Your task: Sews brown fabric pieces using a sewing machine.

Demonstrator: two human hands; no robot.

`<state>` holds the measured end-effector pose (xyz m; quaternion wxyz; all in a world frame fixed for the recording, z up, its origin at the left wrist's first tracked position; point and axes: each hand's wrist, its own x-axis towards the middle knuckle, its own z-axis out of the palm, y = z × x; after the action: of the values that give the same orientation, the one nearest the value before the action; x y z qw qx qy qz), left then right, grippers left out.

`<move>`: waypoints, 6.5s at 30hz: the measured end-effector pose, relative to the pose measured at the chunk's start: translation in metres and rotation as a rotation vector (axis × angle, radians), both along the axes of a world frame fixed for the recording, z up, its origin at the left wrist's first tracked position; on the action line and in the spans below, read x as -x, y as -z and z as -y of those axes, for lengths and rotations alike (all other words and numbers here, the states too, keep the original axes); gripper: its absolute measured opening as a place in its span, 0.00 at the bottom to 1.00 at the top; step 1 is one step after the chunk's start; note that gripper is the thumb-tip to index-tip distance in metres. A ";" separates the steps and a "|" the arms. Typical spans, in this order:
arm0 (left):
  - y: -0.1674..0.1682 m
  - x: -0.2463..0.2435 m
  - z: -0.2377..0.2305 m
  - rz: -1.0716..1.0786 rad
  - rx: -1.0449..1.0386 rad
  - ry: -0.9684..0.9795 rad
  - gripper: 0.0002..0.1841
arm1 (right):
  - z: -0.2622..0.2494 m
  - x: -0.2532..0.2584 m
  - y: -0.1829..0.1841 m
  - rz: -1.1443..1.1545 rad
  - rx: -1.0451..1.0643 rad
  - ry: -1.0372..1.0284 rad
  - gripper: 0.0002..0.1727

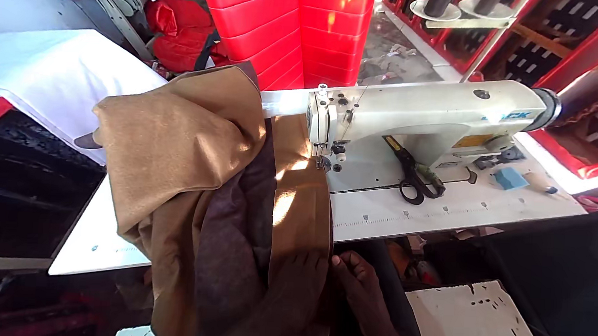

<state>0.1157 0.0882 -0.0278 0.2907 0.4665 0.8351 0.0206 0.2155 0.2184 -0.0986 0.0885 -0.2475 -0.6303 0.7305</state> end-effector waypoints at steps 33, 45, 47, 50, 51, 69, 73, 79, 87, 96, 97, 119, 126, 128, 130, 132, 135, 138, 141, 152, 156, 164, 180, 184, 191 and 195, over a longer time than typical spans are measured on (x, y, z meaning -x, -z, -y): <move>0.033 0.112 0.055 -0.171 -0.456 -0.394 0.44 | 0.023 0.024 0.009 0.112 -0.015 0.081 0.16; 0.037 0.176 0.068 -0.329 -0.251 -0.254 0.35 | 0.047 0.029 0.000 0.147 0.178 0.084 0.24; 0.025 0.165 0.058 -0.251 -0.328 -0.353 0.37 | 0.049 0.031 0.005 0.134 0.141 0.121 0.24; 0.030 0.138 0.043 -0.198 -0.494 -0.359 0.37 | 0.049 0.034 0.010 0.095 0.132 0.140 0.19; 0.033 0.128 0.039 -0.180 -0.503 -0.349 0.37 | 0.048 0.035 0.011 0.082 0.155 0.131 0.17; 0.026 0.065 0.050 0.359 -0.755 -0.660 0.40 | 0.038 0.021 0.003 -0.061 0.235 0.157 0.06; 0.028 0.066 0.051 0.351 -0.736 -0.644 0.40 | 0.036 0.020 -0.003 -0.169 0.009 0.261 0.12; 0.011 0.063 0.049 0.575 -0.831 -0.768 0.39 | 0.006 0.047 -0.026 -0.055 -0.262 0.161 0.31; 0.011 0.077 0.061 0.305 -0.629 -0.588 0.36 | -0.001 0.041 -0.040 0.107 0.250 -0.062 0.10; 0.021 0.126 -0.011 -0.273 -0.517 0.050 0.23 | 0.022 0.031 -0.016 0.120 0.172 0.057 0.09; 0.031 0.131 -0.019 -0.255 -0.542 0.082 0.24 | 0.022 0.031 -0.015 0.108 0.168 0.059 0.09; 0.084 0.159 -0.022 -0.120 -0.855 0.007 0.25 | -0.046 0.065 0.009 -0.524 -1.227 -0.295 0.11; 0.088 0.167 -0.031 -0.121 -0.922 -0.041 0.27 | -0.053 0.075 0.004 -0.443 -1.237 -0.266 0.12; 0.083 0.172 -0.034 -0.113 -0.913 -0.040 0.27 | -0.056 0.081 0.003 -0.432 -1.231 -0.250 0.11; 0.090 0.180 -0.040 -0.119 -0.987 -0.039 0.28 | -0.060 0.088 0.002 -0.437 -1.216 -0.238 0.10; 0.092 0.188 -0.044 -0.132 -1.001 -0.039 0.28 | -0.064 0.093 0.001 -0.434 -1.188 -0.239 0.08; 0.089 0.196 -0.047 -0.112 -0.975 -0.044 0.29 | -0.068 0.101 -0.001 -0.427 -1.157 -0.243 0.09; 0.086 0.201 -0.049 -0.106 -0.968 -0.054 0.28 | -0.071 0.108 0.001 -0.441 -1.133 -0.228 0.10; 0.076 0.204 -0.050 -0.095 -0.908 -0.066 0.28 | -0.073 0.113 0.000 -0.428 -1.118 -0.233 0.10; 0.069 0.225 -0.060 -0.143 -0.895 -0.059 0.26 | -0.082 0.135 0.000 -0.389 -1.104 -0.223 0.13; 0.064 0.229 -0.062 -0.144 -0.907 -0.061 0.20 | -0.084 0.144 0.001 -0.395 -1.101 -0.213 0.13; 0.070 0.256 -0.073 -0.176 -0.939 -0.021 0.21 | -0.086 0.159 -0.001 -0.340 -1.083 -0.192 0.14; 0.061 0.098 0.024 -0.178 -0.620 0.090 0.55 | 0.021 0.009 -0.016 0.127 -0.043 0.095 0.23; 0.062 0.102 0.030 -0.264 -0.607 0.199 0.33 | 0.013 0.016 0.004 0.092 0.186 -0.016 0.18; 0.057 0.120 0.024 -0.300 -0.787 0.308 0.15 | 0.001 0.004 -0.004 0.077 0.358 -0.124 0.06; 0.036 0.125 0.015 -0.264 -0.646 0.463 0.15 | -0.011 -0.001 0.002 0.088 0.384 -0.171 0.05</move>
<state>-0.0097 0.0737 -0.0639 0.0169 0.7077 0.6889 0.1557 0.2168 0.2295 -0.1006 -0.0503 -0.2369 -0.5015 0.8306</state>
